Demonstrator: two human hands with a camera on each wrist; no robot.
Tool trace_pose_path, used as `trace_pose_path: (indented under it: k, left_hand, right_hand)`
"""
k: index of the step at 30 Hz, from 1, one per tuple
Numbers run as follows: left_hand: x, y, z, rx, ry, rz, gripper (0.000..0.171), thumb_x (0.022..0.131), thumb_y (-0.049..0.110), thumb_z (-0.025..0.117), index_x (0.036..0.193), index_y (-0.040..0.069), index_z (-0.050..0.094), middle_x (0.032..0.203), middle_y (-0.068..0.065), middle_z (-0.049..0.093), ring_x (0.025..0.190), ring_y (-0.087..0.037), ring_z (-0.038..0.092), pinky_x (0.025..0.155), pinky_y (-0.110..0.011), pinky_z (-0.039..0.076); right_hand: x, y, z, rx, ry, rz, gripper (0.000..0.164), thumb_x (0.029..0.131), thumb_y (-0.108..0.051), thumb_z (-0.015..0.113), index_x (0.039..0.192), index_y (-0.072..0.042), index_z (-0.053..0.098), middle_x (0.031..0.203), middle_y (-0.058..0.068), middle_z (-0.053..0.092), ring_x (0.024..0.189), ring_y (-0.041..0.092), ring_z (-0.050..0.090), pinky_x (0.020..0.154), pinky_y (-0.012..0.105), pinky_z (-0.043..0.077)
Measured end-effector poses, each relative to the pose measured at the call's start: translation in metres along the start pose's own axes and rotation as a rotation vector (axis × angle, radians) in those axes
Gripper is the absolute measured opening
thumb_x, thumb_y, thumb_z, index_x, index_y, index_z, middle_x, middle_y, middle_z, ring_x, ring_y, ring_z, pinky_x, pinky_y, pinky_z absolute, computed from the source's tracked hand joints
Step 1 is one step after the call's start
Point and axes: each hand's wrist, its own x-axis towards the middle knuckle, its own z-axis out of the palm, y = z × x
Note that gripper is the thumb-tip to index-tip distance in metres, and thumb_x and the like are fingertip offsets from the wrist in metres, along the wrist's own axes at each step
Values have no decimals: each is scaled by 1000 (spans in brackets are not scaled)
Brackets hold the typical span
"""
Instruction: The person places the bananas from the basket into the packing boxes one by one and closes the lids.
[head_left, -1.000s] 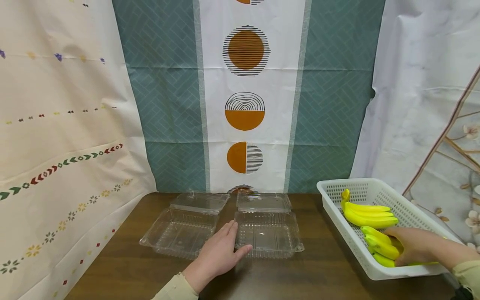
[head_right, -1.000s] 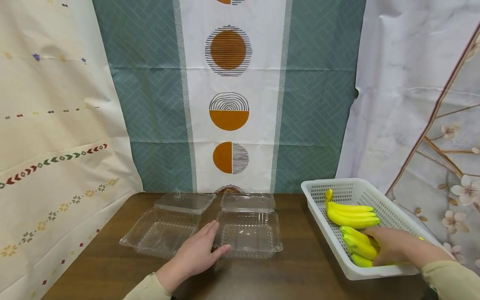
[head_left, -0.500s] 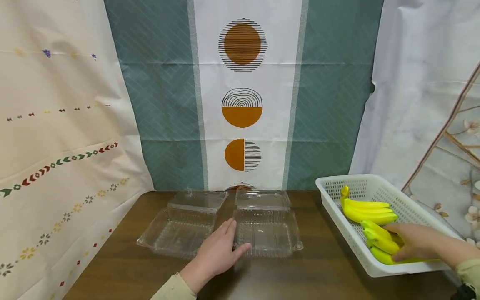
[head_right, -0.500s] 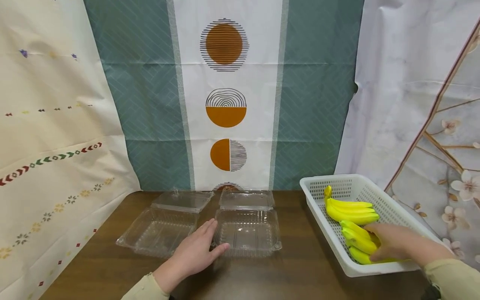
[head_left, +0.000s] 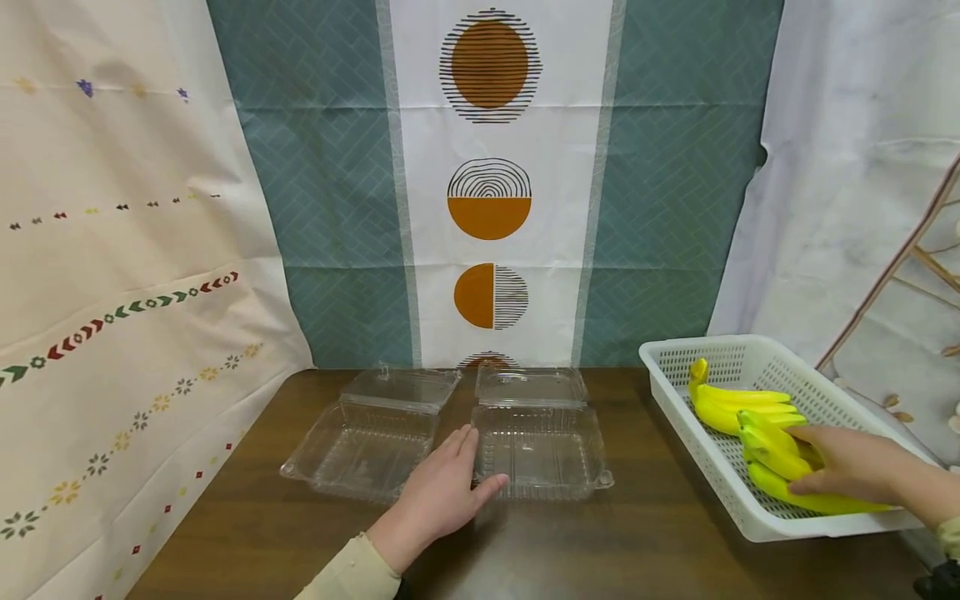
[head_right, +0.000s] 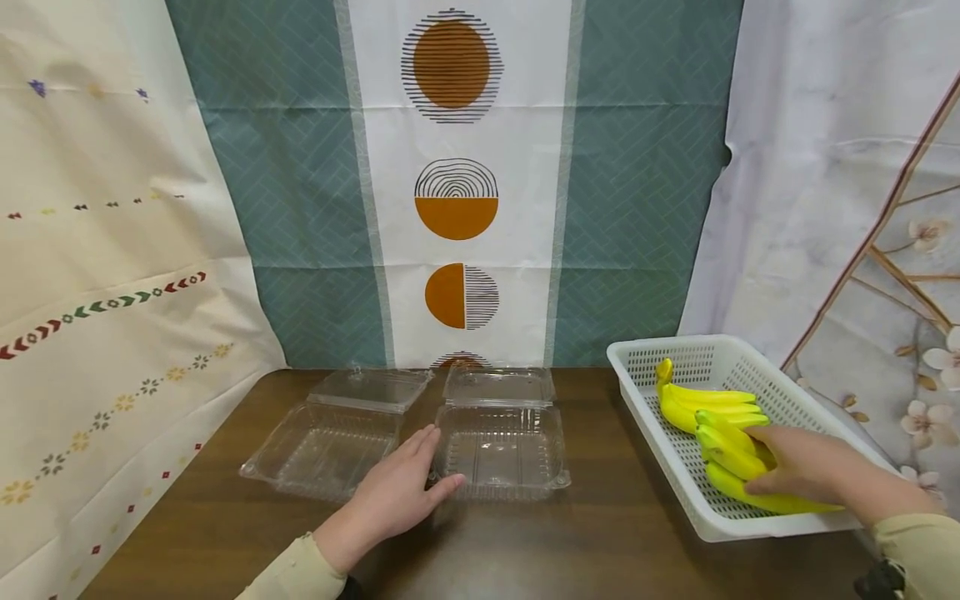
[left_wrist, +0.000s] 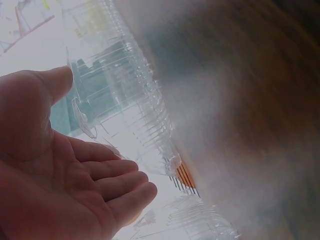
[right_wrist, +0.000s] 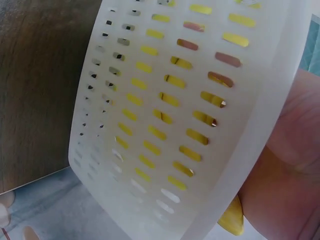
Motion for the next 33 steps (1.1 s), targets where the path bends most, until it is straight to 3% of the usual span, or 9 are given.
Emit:
trace_pose_path:
  k: [7,10,18,28,33]
  left_hand:
    - [1,2,-2,0,2,8,94,108,62,64,166,-7,41,173,-25,38,161,-40,37,125,-59,39]
    - [1,2,-2,-3,-3,2,94,108,63,64,166,-7,41,173,-24,38,161,-40,37,125,-59,39]
    - [0,1,-2,-12,-1,1,94,108,64,63,167,-6,40,174,-24,37,161,-40,37,124,-59,40]
    - [-1,-1,-1,-15,-5,0,94,108,63,63,167,-6,39,174,-25,37,162,-39,35,125,-59,39]
    - [-1,-1,0,-18,-5,-5,95,108,64,64,167,-6,39,174,-24,37,162,-39,35,125,-59,39]
  right_hand:
    - [3,-1,-7,-7,28,9,96,82,-55,95,133,19,62,105,9,71,89,24,61,83,54,56]
    - [4,-4,-11,-18,53,10,97,82,-57,94,134,17,63,100,3,68,84,19,55,77,46,52]
    - [5,-14,-20,-5,84,44,100,82,-56,94,137,20,59,97,5,67,80,22,55,73,46,52]
    - [3,-22,-25,-53,179,3,92,86,-52,92,134,19,60,95,8,67,76,19,54,65,41,49]
    - [1,-27,-27,-71,223,-6,81,88,-52,91,128,13,64,89,3,62,73,18,50,61,39,44]
